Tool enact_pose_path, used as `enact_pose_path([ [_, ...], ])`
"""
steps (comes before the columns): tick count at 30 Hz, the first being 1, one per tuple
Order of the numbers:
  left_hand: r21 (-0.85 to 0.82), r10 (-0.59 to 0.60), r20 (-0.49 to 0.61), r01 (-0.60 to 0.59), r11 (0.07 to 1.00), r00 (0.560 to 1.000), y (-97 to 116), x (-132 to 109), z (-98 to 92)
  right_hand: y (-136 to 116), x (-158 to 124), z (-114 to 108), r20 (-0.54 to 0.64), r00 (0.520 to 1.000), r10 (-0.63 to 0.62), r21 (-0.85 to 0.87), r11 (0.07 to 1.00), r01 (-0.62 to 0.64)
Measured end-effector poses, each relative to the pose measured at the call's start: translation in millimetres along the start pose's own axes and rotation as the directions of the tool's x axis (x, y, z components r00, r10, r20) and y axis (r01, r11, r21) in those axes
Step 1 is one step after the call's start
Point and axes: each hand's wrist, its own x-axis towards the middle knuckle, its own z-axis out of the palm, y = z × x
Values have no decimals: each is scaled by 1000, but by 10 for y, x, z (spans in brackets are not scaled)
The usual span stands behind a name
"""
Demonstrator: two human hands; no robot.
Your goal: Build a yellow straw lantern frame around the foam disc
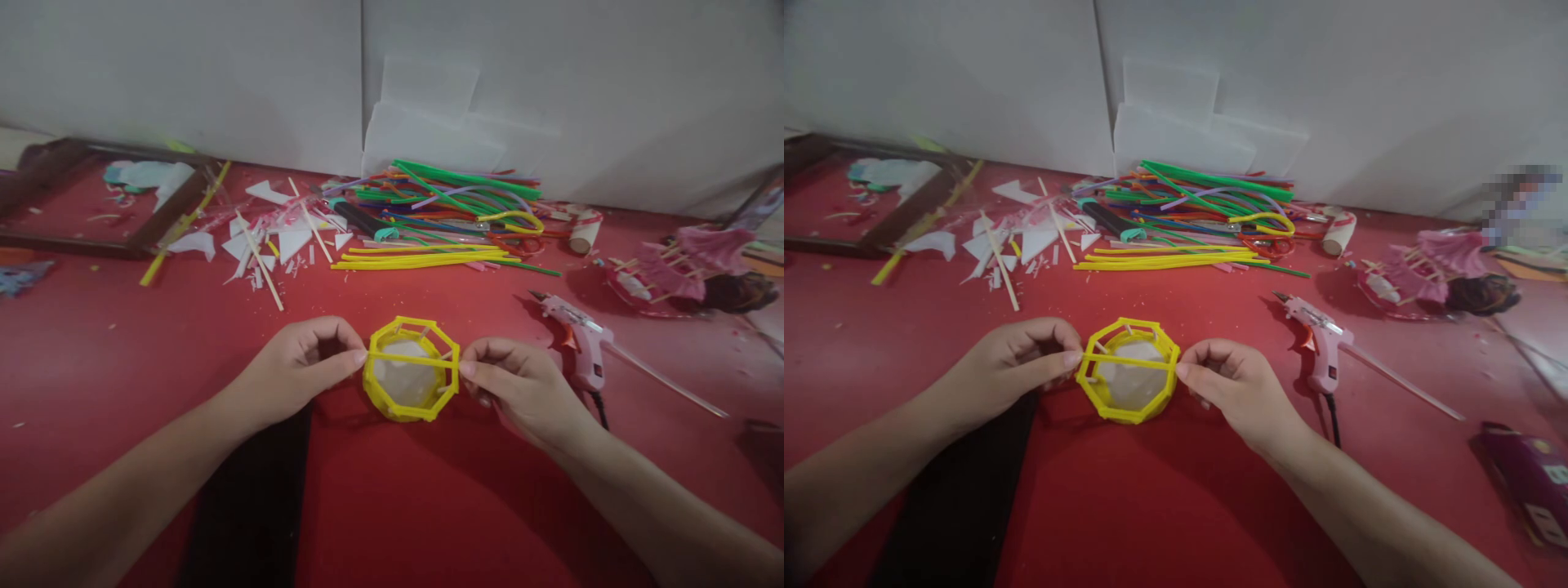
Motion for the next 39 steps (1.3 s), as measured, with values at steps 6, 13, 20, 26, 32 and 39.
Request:
enact_pose_path([
  [6, 0, -22, 14, 22, 1000, 1000, -4, -2, -7, 7, -26, -13, 13, 1000, 3, -1, 1000, -3],
  [13, -6, -18, 11, 18, 1000, 1000, -34, -9, -4, 1, -35, -26, 18, 1000, -3, -16, 1000, 3],
  [20, -10, -67, 6, 67, 998, 998, -28, -16, 8, -7, -27, -8, 16, 1000, 16, 8, 1000, -16],
  [26, -41, -56, 17, 57, 998, 998, -24, -4, 12, -12, -22, 6, 14, 1000, 24, 21, 999, -24],
  [32, -38, -79, 13, 79, 996, 997, -14, -4, 22, -9, -20, 6, 21, 999, 27, 28, 999, -28],
  [39, -28, -80, 3, 80, 996, 997, -29, -12, 10, -9, -25, 8, 14, 1000, 22, 4, 1000, -22],
])
